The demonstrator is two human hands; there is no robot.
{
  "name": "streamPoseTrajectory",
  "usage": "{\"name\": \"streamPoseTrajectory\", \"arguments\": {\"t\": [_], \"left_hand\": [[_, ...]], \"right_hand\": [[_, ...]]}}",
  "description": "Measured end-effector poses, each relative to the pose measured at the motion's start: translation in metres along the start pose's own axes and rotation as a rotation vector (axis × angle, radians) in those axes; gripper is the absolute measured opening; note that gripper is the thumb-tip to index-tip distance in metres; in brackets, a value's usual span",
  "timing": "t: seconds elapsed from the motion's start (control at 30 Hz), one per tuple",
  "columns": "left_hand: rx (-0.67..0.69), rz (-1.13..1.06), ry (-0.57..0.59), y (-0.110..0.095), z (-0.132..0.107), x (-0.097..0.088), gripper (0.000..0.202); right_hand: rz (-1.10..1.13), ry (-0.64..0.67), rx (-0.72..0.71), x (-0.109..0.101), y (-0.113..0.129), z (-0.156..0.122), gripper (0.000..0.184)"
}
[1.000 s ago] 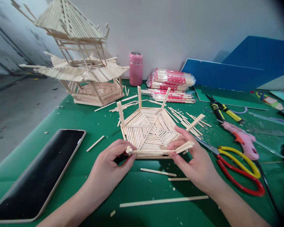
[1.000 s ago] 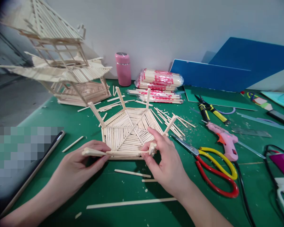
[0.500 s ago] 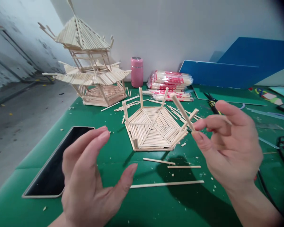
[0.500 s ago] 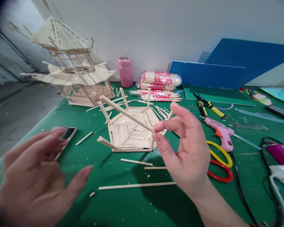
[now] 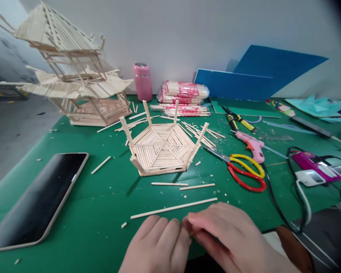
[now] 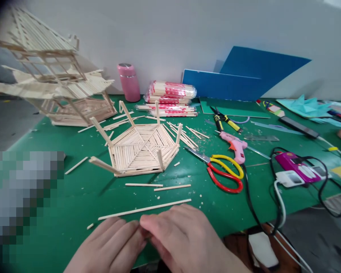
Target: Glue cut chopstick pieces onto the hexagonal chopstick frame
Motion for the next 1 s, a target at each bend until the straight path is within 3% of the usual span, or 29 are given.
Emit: {"name": "streamPoseTrajectory", "arguments": {"t": [0.07, 0.13, 0.2, 0.27, 0.33, 0.4, 0.63, 0.83, 1.0], "left_hand": [[-0.093, -0.177, -0.004, 0.008, 0.001, 0.005, 0.034], [-0.271, -0.443, 0.022, 0.024, -0.001, 0.015, 0.031], [-0.547, -0.769, 0.113, 0.041, -0.008, 0.035, 0.027], [-0.873, -1.094, 0.215, 0.047, -0.022, 0.058, 0.027], [-1.131, -1.358, 0.234, 0.045, -0.034, 0.071, 0.028], [-1.262, -1.541, 0.197, 0.04, -0.039, 0.076, 0.028], [-1.33, -1.93, 0.032, 0.029, -0.041, 0.083, 0.018], [-1.375, -2.03, -0.074, 0.034, -0.039, 0.081, 0.013], [-1.346, -2.062, -0.18, 0.044, -0.038, 0.077, 0.011]], "right_hand": [[0.033, 0.01, 0.044, 0.0, -0.016, -0.005, 0.018], [-0.036, -0.068, 0.204, -0.016, -0.053, -0.015, 0.019], [-0.218, -0.226, 0.42, -0.047, -0.1, -0.032, 0.02], [-0.411, -0.281, 0.514, -0.068, -0.134, -0.047, 0.024], [-0.595, -0.213, 0.562, -0.073, -0.159, -0.056, 0.032], [-0.724, -0.103, 0.598, -0.068, -0.177, -0.061, 0.035], [-0.845, 0.066, 0.658, -0.056, -0.199, -0.061, 0.034], [-0.83, 0.157, 0.668, -0.051, -0.207, -0.057, 0.022], [-0.761, 0.191, 0.715, -0.049, -0.203, -0.06, 0.024]]}}
Point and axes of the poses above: each hand's wrist, its own z-axis towards the middle knuckle, its own x-axis out of the palm, y = z × x, the point moved 10 cm from there along z, towards the middle knuckle, and after that the axes turned 2 degrees about x, right-handed, at the moved point
